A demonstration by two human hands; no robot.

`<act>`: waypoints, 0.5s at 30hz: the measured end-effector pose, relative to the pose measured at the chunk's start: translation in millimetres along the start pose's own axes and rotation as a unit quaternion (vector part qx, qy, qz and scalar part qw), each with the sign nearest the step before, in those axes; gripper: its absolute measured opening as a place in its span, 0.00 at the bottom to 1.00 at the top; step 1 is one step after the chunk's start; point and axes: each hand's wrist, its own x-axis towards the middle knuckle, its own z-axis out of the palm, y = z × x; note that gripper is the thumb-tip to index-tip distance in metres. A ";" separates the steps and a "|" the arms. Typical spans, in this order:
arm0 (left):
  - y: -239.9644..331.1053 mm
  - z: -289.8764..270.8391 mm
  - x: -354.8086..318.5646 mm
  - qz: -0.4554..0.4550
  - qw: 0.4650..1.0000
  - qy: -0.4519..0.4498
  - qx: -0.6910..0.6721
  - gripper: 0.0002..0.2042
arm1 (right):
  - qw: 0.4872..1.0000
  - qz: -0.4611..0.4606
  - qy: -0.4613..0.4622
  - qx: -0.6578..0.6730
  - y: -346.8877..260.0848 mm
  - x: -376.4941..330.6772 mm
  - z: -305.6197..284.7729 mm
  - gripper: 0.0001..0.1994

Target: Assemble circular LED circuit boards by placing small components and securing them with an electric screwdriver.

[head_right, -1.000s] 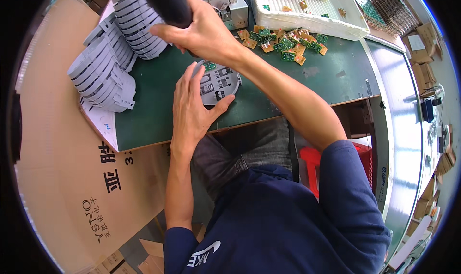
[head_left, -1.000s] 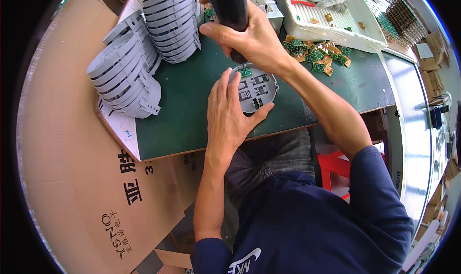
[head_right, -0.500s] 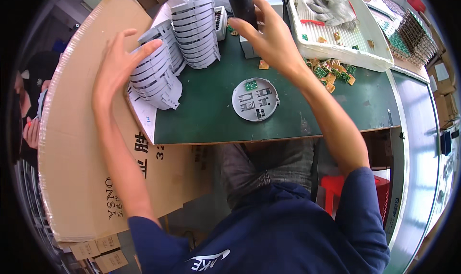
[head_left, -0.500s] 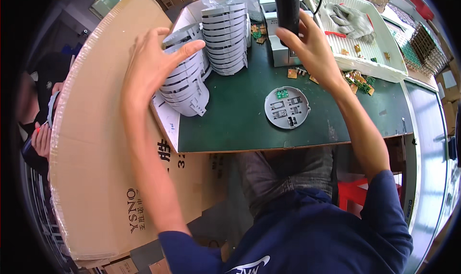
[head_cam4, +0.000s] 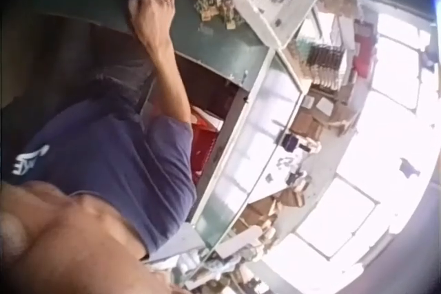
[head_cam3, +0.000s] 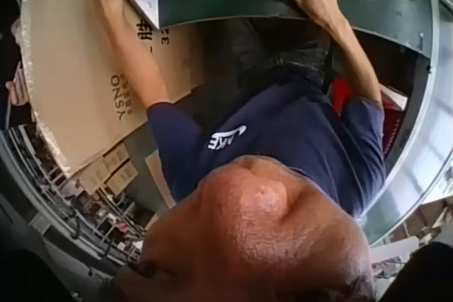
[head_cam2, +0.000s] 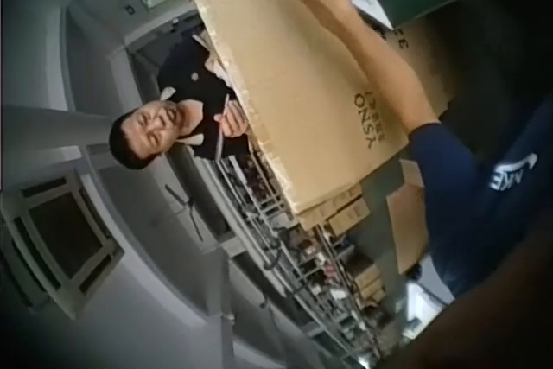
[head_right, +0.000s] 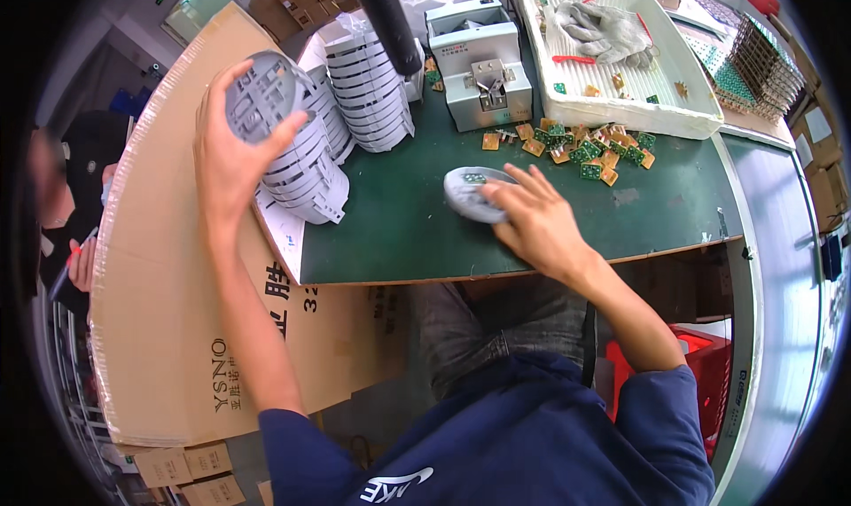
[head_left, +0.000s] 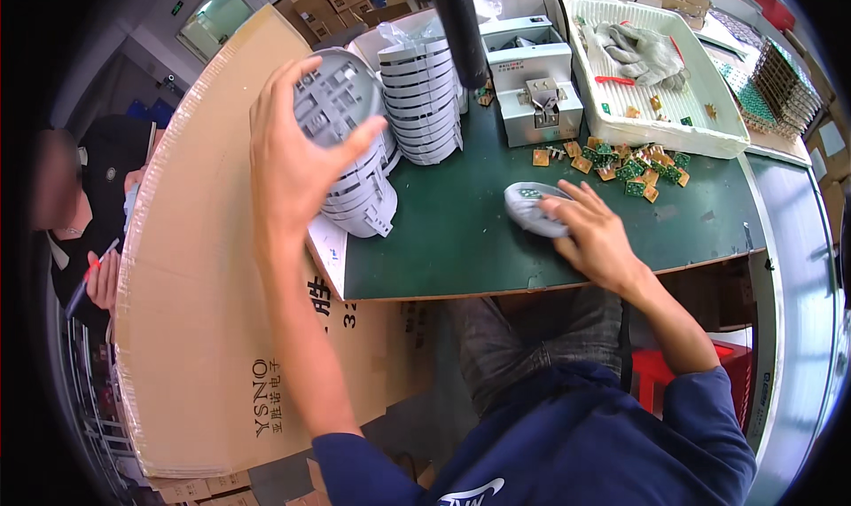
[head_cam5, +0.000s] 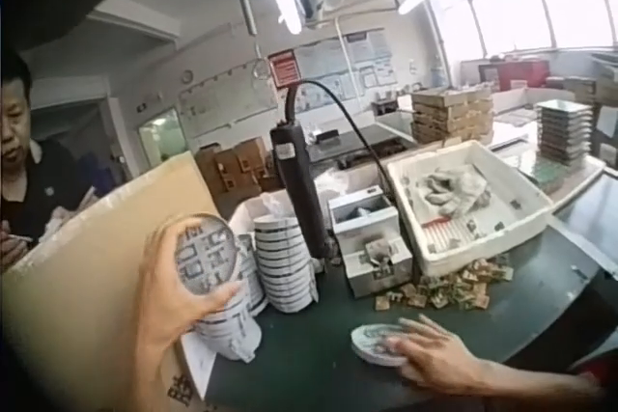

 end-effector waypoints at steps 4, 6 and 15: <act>26.2 24.4 -50.3 0.052 0.994 0.063 -0.079 0.42 | 0.909 0.296 0.192 0.224 50.8 -35.9 -51.7 0.18; 32.0 43.5 -70.9 0.049 0.991 0.057 -0.112 0.44 | 0.862 0.367 0.323 0.132 102.7 -86.1 -100.3 0.22; 79.7 130.6 -129.0 -0.278 0.516 -0.062 -0.807 0.44 | 0.671 0.629 0.393 -0.013 253.8 -368.9 -284.3 0.23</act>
